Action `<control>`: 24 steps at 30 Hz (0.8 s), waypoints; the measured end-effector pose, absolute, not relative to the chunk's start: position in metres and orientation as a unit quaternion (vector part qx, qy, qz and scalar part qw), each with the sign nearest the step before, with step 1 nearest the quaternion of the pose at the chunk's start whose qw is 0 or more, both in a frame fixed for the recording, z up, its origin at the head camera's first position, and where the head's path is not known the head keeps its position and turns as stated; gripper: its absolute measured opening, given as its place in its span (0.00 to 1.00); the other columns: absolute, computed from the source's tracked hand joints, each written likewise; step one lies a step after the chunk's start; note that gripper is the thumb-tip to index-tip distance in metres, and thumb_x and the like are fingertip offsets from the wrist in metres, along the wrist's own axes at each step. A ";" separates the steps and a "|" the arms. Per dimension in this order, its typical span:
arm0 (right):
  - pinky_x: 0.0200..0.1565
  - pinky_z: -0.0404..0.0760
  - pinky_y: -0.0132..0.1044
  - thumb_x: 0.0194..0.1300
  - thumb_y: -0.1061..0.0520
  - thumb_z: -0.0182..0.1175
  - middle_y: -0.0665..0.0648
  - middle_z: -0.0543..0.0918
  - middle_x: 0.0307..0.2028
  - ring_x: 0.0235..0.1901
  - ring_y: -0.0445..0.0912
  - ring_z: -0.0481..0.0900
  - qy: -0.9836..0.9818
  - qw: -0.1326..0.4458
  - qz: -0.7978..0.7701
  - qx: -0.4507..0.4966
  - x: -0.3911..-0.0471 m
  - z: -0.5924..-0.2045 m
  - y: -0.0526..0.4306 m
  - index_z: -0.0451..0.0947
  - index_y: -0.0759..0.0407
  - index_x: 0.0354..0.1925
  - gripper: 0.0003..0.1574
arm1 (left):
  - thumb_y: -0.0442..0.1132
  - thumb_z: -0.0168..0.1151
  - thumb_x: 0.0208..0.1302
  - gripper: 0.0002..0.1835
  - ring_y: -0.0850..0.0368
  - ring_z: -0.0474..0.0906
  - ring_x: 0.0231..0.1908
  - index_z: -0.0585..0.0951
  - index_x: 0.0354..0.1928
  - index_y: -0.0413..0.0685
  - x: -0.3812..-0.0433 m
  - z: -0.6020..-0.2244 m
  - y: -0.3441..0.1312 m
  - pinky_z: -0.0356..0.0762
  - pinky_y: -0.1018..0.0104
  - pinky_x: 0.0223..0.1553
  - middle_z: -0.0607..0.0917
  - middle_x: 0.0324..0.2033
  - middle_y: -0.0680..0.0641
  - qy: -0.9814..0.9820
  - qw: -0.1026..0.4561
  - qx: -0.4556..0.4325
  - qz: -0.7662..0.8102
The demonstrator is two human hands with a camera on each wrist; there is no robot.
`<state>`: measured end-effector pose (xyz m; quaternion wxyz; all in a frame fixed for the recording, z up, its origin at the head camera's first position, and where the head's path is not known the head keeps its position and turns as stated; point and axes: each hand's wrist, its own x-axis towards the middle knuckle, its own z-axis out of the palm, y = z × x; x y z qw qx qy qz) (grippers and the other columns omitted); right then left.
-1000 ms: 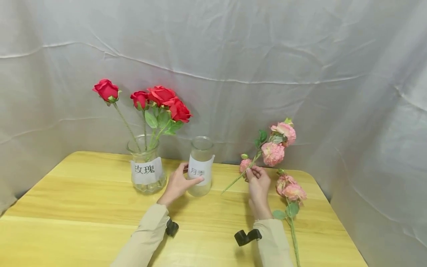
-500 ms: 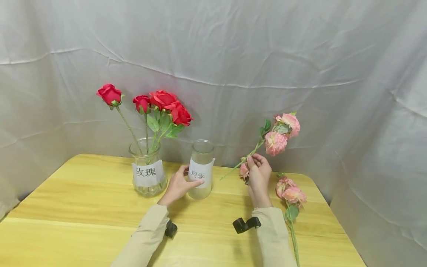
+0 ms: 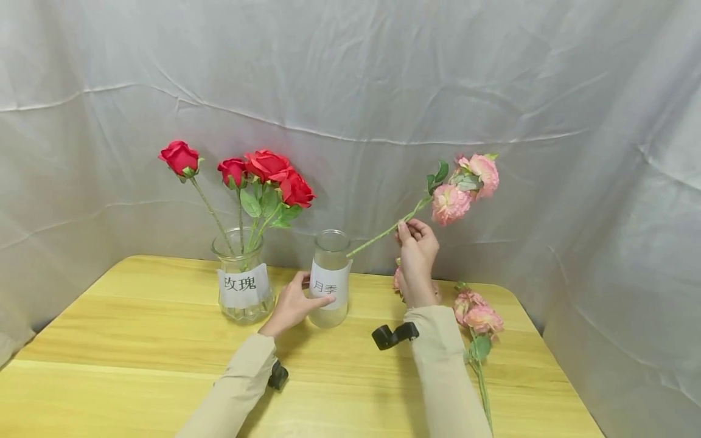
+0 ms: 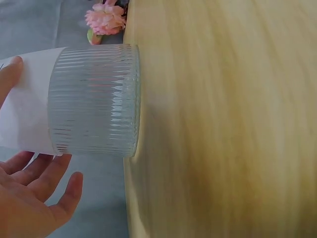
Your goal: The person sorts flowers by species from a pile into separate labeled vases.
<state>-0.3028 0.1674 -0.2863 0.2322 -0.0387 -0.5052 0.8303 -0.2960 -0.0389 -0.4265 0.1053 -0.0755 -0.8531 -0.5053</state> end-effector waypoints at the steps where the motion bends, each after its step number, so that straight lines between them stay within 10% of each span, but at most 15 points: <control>1: 0.35 0.77 0.25 0.67 0.71 0.54 0.53 0.72 0.30 0.29 0.39 0.73 -0.504 0.235 0.831 -0.036 -0.305 -0.283 0.165 0.68 0.64 0.38 0.05 | 0.51 0.77 0.45 0.41 0.39 0.74 0.54 0.71 0.58 0.36 -0.296 -0.426 -0.039 0.70 0.47 0.55 0.80 0.52 0.37 -0.853 0.104 -0.075 -0.506; 24: 0.31 0.74 0.27 0.63 0.74 0.57 0.51 0.74 0.26 0.25 0.37 0.72 -0.553 0.256 0.793 -0.005 -0.323 -0.290 0.123 0.70 0.63 0.33 0.09 | 0.48 0.77 0.45 0.40 0.40 0.74 0.53 0.71 0.58 0.36 -0.294 -0.424 -0.039 0.70 0.48 0.56 0.79 0.51 0.37 -0.844 0.091 -0.078 -0.522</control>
